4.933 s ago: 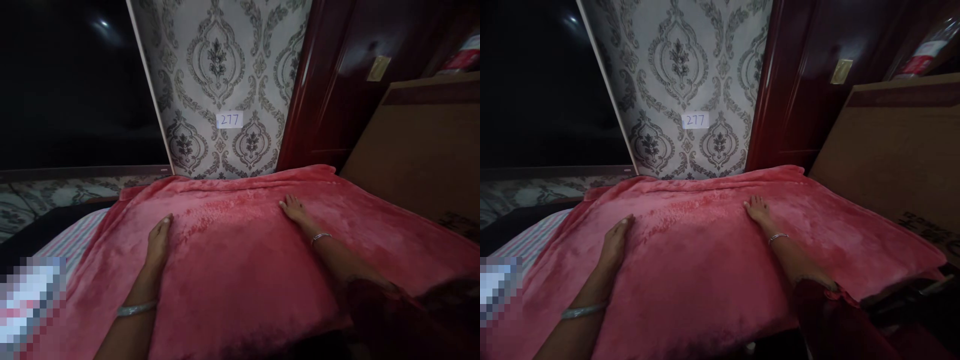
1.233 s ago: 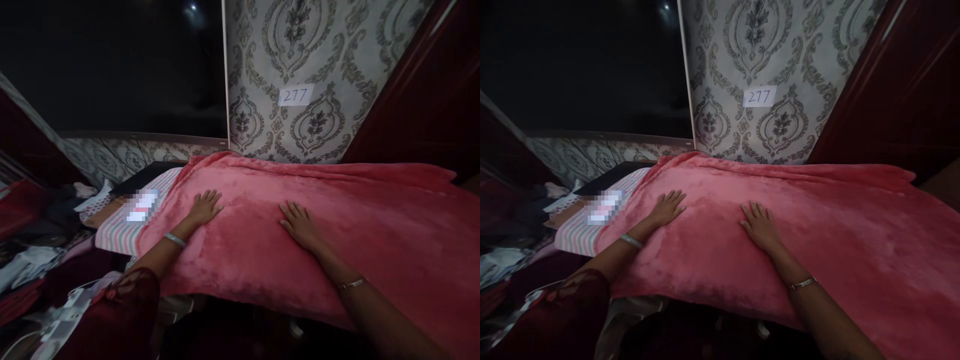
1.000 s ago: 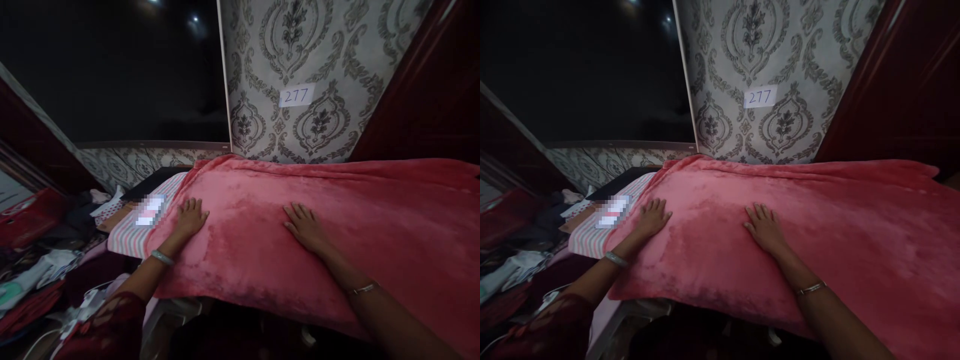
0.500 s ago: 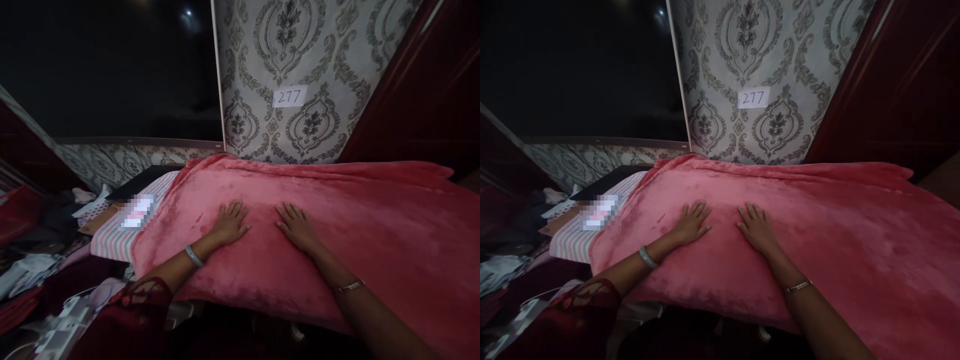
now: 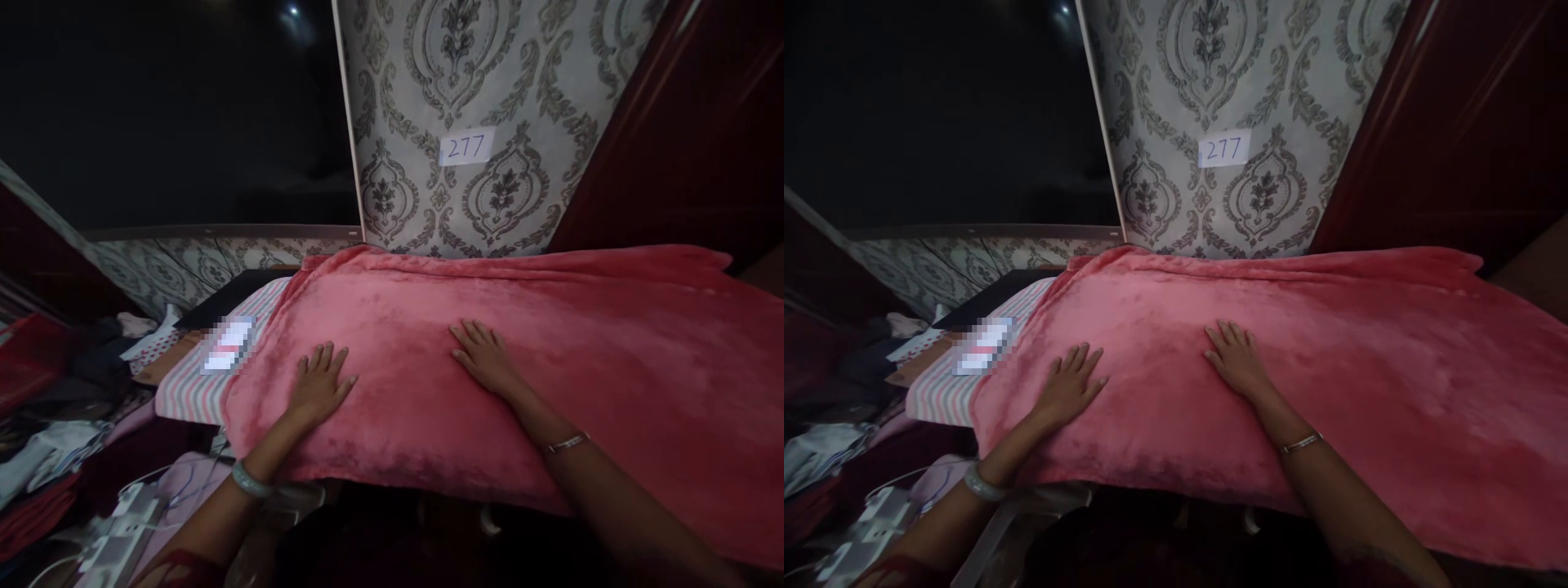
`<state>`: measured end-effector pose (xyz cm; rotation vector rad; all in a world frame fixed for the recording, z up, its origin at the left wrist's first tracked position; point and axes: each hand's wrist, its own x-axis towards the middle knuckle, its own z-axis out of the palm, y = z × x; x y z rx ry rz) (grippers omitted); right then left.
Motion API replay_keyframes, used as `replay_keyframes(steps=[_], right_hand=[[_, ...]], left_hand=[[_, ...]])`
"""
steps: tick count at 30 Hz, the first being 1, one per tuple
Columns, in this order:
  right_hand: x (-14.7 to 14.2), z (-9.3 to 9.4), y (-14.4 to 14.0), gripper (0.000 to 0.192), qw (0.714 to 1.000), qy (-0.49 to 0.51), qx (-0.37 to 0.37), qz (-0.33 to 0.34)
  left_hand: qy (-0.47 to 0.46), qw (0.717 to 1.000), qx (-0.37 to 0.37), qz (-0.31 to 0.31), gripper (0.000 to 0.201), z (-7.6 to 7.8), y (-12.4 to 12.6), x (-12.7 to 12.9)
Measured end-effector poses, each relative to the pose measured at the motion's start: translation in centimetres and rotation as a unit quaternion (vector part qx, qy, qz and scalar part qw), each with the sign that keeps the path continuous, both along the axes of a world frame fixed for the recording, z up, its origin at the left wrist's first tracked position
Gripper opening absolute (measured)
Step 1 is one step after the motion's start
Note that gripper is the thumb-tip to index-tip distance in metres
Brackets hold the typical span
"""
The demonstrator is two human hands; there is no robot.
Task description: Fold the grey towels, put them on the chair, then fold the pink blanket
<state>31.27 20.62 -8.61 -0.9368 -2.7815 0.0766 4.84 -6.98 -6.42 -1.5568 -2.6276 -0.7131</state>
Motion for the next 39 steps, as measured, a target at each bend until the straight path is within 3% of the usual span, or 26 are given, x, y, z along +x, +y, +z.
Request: replay_keyframes(steps=[7, 10, 13, 19, 26, 33, 37, 39], right_hand=[[-0.1, 1.4, -0.7, 0.062, 1.000, -0.006, -0.016, -0.014], [-0.5, 2.4, -2.5, 0.065, 0.999, -0.011, -0.025, -0.036], [-1.3, 3.1, -5.5, 0.067, 0.999, -0.013, -0.040, -0.010], [-2.1, 3.4, -9.0, 0.069, 0.995, -0.056, -0.080, 0.031], [-2.1, 3.5, -9.0, 0.068, 0.994, -0.069, -0.085, 0.024], [-2.1, 2.8, -8.8, 0.067, 0.995, -0.022, -0.094, 0.040], [-0.7, 2.3, -5.9, 0.061, 0.989, 0.067, -0.104, 0.079], [0.6, 2.1, -3.5, 0.060, 0.988, 0.109, -0.091, 0.063]], left_hand=[[-0.003, 1.000, -0.009, 0.022, 0.061, 0.9, 0.1, 0.2], [-0.007, 1.000, 0.006, -0.016, 0.063, 1.7, 1.5, 2.1], [-0.015, 0.997, 0.013, -0.071, 0.066, 1.9, 3.4, 4.8], [0.073, 0.987, -0.110, -0.092, 0.067, 1.5, 5.1, 7.9], [0.145, 0.971, -0.172, -0.086, 0.066, 1.7, 5.0, 8.3], [0.132, 0.976, -0.148, -0.086, 0.065, 1.5, 5.1, 8.2], [0.080, 0.984, -0.122, -0.101, 0.065, 1.8, 4.9, 7.4], [0.048, 0.987, -0.108, -0.113, 0.064, 2.4, 4.4, 6.2]])
